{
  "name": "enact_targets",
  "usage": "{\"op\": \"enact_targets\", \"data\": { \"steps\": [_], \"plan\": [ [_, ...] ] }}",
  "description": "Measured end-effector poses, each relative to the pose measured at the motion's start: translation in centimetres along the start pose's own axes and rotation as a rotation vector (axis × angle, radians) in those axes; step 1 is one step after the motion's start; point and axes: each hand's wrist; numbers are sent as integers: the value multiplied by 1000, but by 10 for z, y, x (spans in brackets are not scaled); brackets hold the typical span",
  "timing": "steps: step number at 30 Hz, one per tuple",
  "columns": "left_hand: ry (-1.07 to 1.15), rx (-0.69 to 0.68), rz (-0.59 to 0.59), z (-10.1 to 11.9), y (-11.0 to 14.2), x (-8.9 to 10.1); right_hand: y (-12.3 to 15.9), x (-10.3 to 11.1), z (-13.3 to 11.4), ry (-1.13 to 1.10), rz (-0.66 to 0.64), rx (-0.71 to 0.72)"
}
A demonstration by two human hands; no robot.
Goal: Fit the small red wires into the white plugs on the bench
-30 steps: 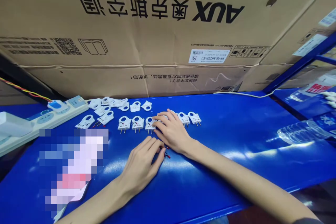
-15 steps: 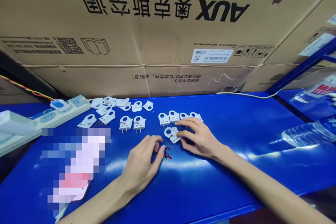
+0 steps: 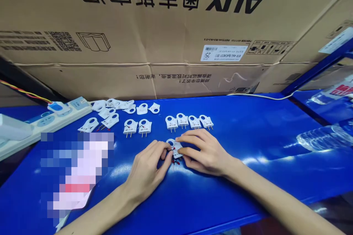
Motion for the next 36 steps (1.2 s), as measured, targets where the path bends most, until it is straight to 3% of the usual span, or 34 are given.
{"op": "enact_targets", "data": {
  "steps": [9, 16, 20, 25, 36],
  "plan": [
    [21, -14, 29, 3, 0, 1, -3, 3, 5, -26, -7, -86],
    [-71, -43, -55, 5, -2, 2, 0, 2, 11, -42, 25, -253],
    [-67, -48, -8, 4, 1, 1, -2, 1, 5, -84, 32, -310],
    [-65, -103, 64, 3, 1, 0, -2, -3, -4, -155, 45, -333],
    [-90, -78, 55, 3, -1, -1, -1, -7, -9, -233, 2, -334]
  ]
}}
Point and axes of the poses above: each hand's wrist, its own y-axis away from the middle knuckle, its own x-axis out of the back of the hand, z = x × y, and after that the axes turned 4 degrees about y, right-handed
